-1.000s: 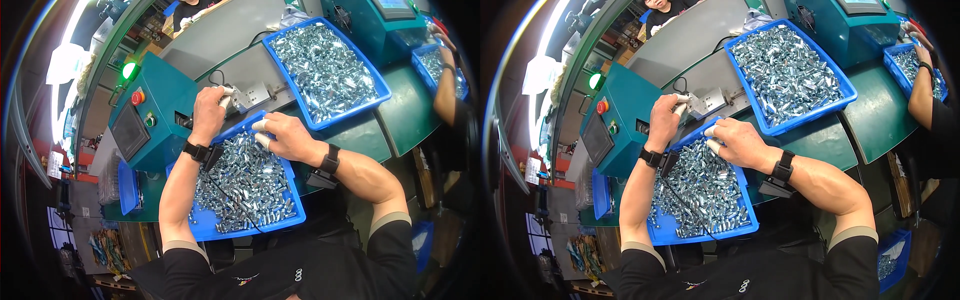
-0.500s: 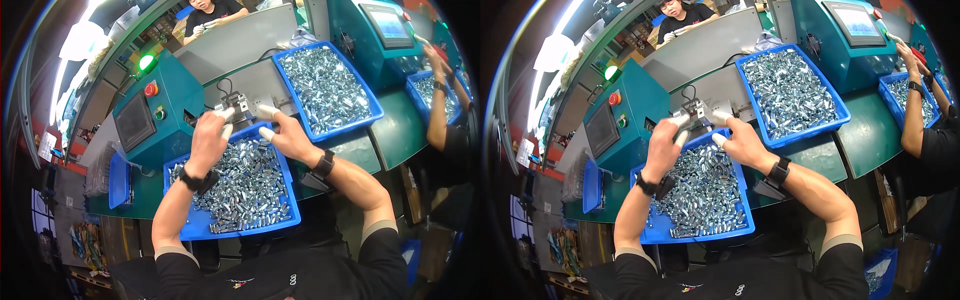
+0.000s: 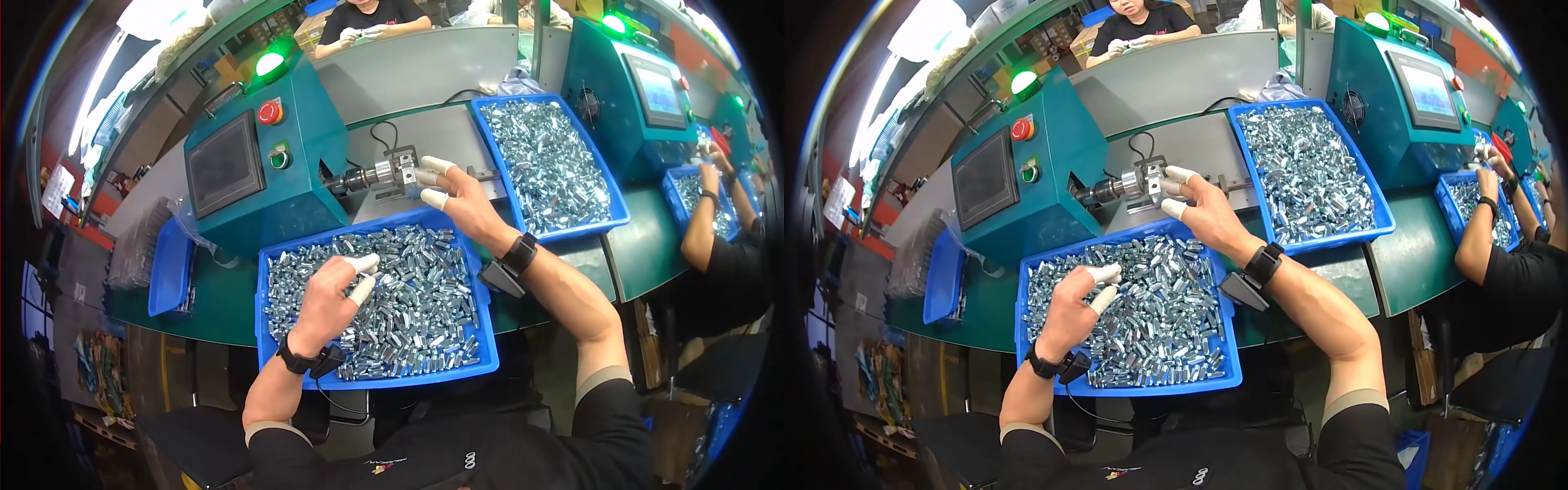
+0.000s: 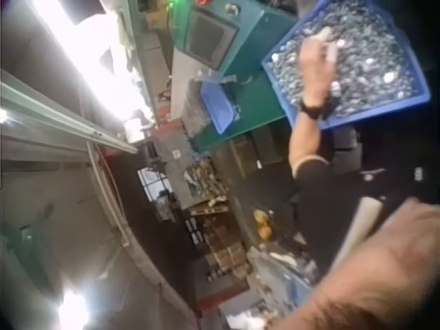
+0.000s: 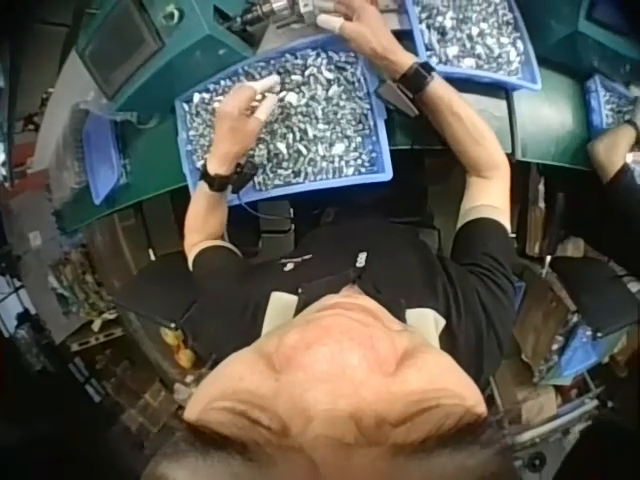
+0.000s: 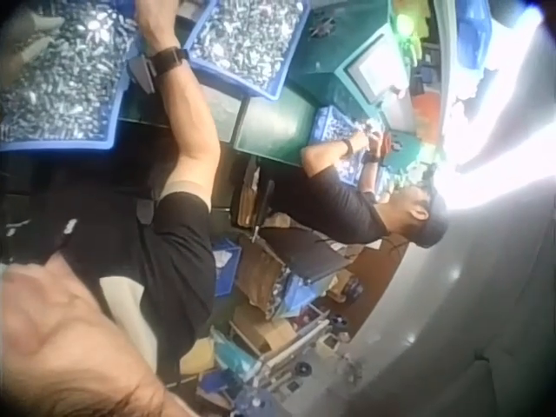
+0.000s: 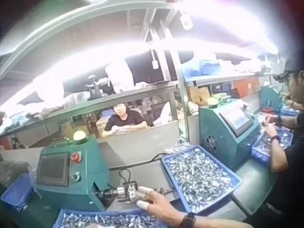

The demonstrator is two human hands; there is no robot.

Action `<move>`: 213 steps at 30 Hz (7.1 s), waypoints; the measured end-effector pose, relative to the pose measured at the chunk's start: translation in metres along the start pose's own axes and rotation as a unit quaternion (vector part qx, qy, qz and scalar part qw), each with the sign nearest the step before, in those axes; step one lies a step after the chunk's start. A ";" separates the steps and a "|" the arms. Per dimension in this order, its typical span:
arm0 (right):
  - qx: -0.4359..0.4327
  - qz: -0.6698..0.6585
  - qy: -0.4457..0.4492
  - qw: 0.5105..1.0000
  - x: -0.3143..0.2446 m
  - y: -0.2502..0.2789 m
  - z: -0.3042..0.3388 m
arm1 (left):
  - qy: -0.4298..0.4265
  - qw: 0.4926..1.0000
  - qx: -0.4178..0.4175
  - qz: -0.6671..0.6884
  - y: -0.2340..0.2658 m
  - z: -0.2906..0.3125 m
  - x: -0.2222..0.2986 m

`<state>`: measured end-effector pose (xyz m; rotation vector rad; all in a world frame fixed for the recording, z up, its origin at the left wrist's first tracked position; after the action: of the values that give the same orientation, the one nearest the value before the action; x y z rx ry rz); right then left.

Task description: The person picks up a metal part from a blue bin, inserts it into a machine, and then removes it to place it into a different blue bin, repeating the process.

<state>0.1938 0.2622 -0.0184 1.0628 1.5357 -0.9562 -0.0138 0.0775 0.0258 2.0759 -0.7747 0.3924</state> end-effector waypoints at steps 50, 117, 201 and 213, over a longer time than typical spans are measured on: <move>0.170 0.350 0.140 0.911 -0.034 0.009 -0.035 | 0.033 0.996 -0.063 -0.054 -0.008 0.007 -0.019; 0.131 0.175 0.285 0.933 -0.021 0.033 0.066 | 0.067 0.991 -0.117 0.025 -0.062 -0.143 0.005; -0.001 0.045 0.062 0.997 0.022 -0.003 0.003 | 0.039 0.995 -0.088 0.005 -0.005 0.008 -0.011; 0.162 0.141 0.104 0.971 0.002 0.006 -0.004 | -0.077 0.981 -0.162 0.073 -0.026 0.028 0.021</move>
<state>0.1981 0.2677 -0.0203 1.6109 1.3690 -0.9357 0.0187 0.0582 0.0046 1.7632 -1.0163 0.1703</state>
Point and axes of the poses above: each hand's wrist, its own z-axis away from the middle knuckle, its own y-axis out of the back of the hand, x = y × z, the point moved 5 cm from there along -z, towards the middle knuckle, and after that the axes turned 15 degrees about x, right-handed, at the moved point
